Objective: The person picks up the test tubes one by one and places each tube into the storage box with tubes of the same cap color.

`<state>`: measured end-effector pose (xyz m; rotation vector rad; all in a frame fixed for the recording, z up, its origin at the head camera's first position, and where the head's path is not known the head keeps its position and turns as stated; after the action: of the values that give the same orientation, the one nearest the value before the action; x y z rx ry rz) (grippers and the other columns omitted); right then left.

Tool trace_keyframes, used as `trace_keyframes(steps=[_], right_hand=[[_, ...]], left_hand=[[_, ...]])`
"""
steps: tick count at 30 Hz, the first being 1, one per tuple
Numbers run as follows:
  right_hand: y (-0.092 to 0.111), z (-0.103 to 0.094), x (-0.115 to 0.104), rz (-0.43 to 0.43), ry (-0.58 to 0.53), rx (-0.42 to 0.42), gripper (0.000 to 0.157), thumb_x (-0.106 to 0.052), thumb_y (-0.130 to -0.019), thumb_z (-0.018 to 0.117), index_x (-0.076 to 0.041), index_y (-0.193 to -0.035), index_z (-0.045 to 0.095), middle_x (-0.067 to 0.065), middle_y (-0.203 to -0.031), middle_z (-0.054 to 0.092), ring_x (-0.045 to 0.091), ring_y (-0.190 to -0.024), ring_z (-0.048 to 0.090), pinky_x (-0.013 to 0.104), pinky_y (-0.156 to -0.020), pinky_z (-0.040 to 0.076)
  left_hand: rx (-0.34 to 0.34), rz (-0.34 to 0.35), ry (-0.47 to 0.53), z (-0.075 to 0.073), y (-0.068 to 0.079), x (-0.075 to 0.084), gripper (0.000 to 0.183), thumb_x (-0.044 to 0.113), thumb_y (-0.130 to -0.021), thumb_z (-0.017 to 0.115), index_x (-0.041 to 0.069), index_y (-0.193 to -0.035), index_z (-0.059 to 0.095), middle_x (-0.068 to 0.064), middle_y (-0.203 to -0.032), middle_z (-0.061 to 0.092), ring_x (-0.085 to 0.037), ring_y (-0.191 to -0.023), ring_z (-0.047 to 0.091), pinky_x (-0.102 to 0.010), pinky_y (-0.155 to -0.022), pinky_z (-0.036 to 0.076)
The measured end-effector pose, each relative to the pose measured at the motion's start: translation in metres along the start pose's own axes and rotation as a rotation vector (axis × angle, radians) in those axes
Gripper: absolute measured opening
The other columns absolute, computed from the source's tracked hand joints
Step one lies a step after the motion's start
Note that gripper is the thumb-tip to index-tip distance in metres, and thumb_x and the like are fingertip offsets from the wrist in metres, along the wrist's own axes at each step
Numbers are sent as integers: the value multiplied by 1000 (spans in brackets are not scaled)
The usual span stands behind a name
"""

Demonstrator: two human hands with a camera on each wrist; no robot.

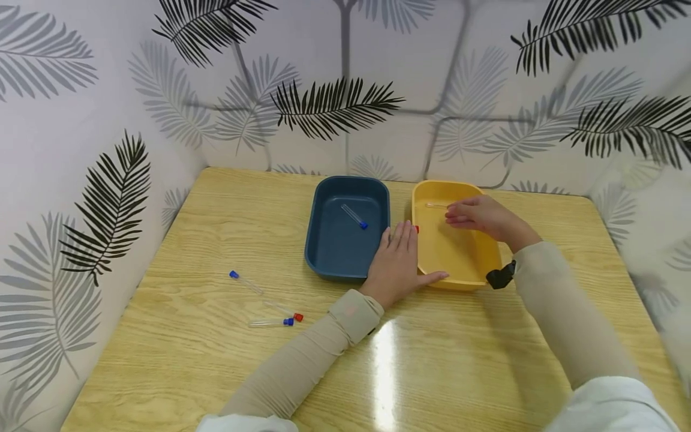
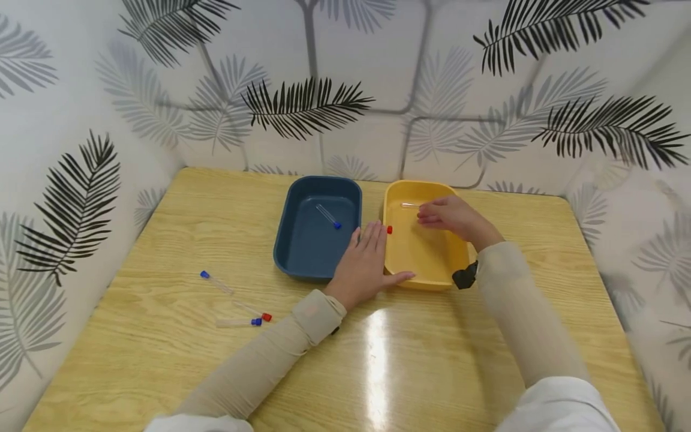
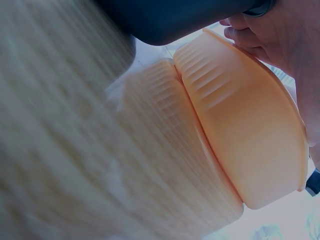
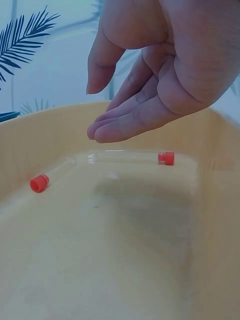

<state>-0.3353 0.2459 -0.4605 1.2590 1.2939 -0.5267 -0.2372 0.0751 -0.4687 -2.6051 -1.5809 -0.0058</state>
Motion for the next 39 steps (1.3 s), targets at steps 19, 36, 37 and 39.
trace_keyframes(steps=[19, 36, 37, 39], right_hand=[[67, -26, 4, -124, 126, 128, 50, -26, -99, 45, 11, -132, 41, 12, -116, 61, 20, -102, 62, 33, -86, 49], [90, -28, 21, -211, 67, 287, 48, -23, -96, 51, 15, -125, 47, 7, -107, 65, 11, -92, 63, 23, -81, 51], [91, -27, 21, -225, 93, 303, 47, -23, -97, 50, 14, -125, 48, 9, -108, 65, 12, -93, 63, 23, -80, 51], [93, -26, 22, -248, 186, 343, 45, -25, -97, 49, 10, -125, 51, 14, -113, 62, 17, -98, 61, 23, -82, 50]], left_hand=[[-5, 17, -2, 1, -1, 1, 112, 85, -74, 9, 1, -148, 15, -13, -153, 12, -24, -141, 4, -42, -113, 3], [23, 16, 27, 2, -1, -2, 111, 85, -75, 10, 2, -148, 15, -13, -154, 11, -24, -141, 2, -42, -112, 0], [25, 18, 25, 2, -1, -1, 111, 85, -75, 10, 1, -148, 16, -13, -153, 11, -24, -141, 3, -42, -113, 1], [26, 21, 17, 1, -1, -1, 111, 85, -75, 10, 1, -148, 16, -13, -153, 12, -24, -141, 3, -42, -113, 2]])
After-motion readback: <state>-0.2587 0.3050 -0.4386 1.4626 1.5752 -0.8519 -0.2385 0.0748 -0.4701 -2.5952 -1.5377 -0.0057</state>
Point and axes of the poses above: each hand's wrist, its own y-axis away from the middle knuckle, its own z-axis out of the palm, x = y × z, the point moved 7 cm from there along -y, towards the middle knuckle
